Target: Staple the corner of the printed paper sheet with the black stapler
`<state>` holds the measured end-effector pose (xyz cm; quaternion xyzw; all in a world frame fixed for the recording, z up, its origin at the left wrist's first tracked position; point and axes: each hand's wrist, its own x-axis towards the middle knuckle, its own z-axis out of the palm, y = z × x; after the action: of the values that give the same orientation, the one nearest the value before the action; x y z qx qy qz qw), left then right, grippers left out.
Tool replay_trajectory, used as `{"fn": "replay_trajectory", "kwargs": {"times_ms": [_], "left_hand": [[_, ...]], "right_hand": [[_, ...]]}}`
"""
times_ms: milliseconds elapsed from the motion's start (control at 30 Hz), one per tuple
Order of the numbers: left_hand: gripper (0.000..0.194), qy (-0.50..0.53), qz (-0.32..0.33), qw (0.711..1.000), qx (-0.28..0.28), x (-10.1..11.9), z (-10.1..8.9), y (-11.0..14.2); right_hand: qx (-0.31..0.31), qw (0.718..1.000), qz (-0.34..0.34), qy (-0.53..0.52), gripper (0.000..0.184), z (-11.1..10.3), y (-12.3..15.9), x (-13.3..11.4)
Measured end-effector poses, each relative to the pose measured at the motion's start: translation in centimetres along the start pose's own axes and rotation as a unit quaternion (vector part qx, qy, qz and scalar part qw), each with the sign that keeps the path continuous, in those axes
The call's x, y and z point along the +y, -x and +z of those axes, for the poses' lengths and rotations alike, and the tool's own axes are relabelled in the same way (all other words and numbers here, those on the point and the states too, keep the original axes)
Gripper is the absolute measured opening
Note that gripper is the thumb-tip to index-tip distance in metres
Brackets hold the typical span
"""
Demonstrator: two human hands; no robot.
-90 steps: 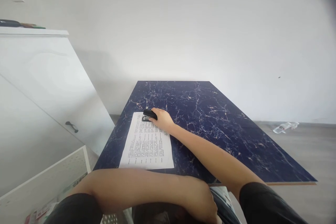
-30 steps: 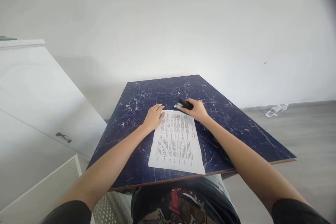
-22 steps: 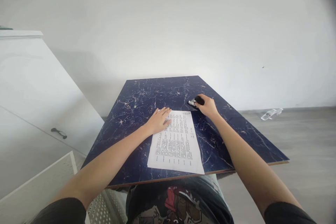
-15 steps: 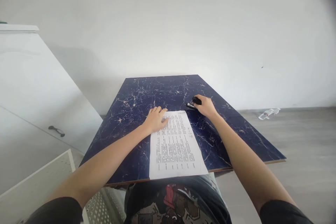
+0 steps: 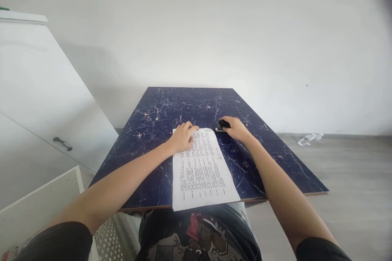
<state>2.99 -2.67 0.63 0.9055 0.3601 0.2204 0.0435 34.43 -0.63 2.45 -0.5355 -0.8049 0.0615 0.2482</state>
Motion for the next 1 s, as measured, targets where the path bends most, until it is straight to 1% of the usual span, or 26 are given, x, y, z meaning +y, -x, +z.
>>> {"fn": "replay_trajectory", "kwargs": {"times_ms": [200, 333, 500, 700, 833, 1000], "left_hand": [[0.046, -0.003, 0.032, 0.999, 0.022, 0.0, 0.0, 0.1], [0.041, 0.003, 0.023, 1.0, 0.019, -0.1, 0.1, 0.1], [0.036, -0.004, 0.016, 1.0, 0.006, -0.1, 0.1, 0.1], [0.036, -0.006, 0.01, 1.0, -0.001, 0.0, 0.1, 0.0], [0.035, 0.008, -0.003, 1.0, -0.003, 0.0, 0.1, 0.1], [0.034, 0.026, -0.002, 1.0, 0.001, 0.0, 0.3, 0.0]], "right_hand": [[0.006, 0.999, -0.018, -0.041, 0.042, 0.6, -0.1, -0.7], [0.0, 0.998, -0.017, -0.067, 0.044, 0.5, -0.1, -1.3], [0.008, 0.997, -0.009, -0.08, 0.043, 0.3, 0.0, -1.7], [-0.003, 0.998, -0.029, -0.064, 0.045, -0.1, 0.0, -2.4], [0.002, 0.997, -0.038, -0.071, 0.047, -0.4, 0.2, -2.3], [-0.007, 0.996, -0.062, -0.066, 0.048, -0.2, 0.2, -2.3]]}}
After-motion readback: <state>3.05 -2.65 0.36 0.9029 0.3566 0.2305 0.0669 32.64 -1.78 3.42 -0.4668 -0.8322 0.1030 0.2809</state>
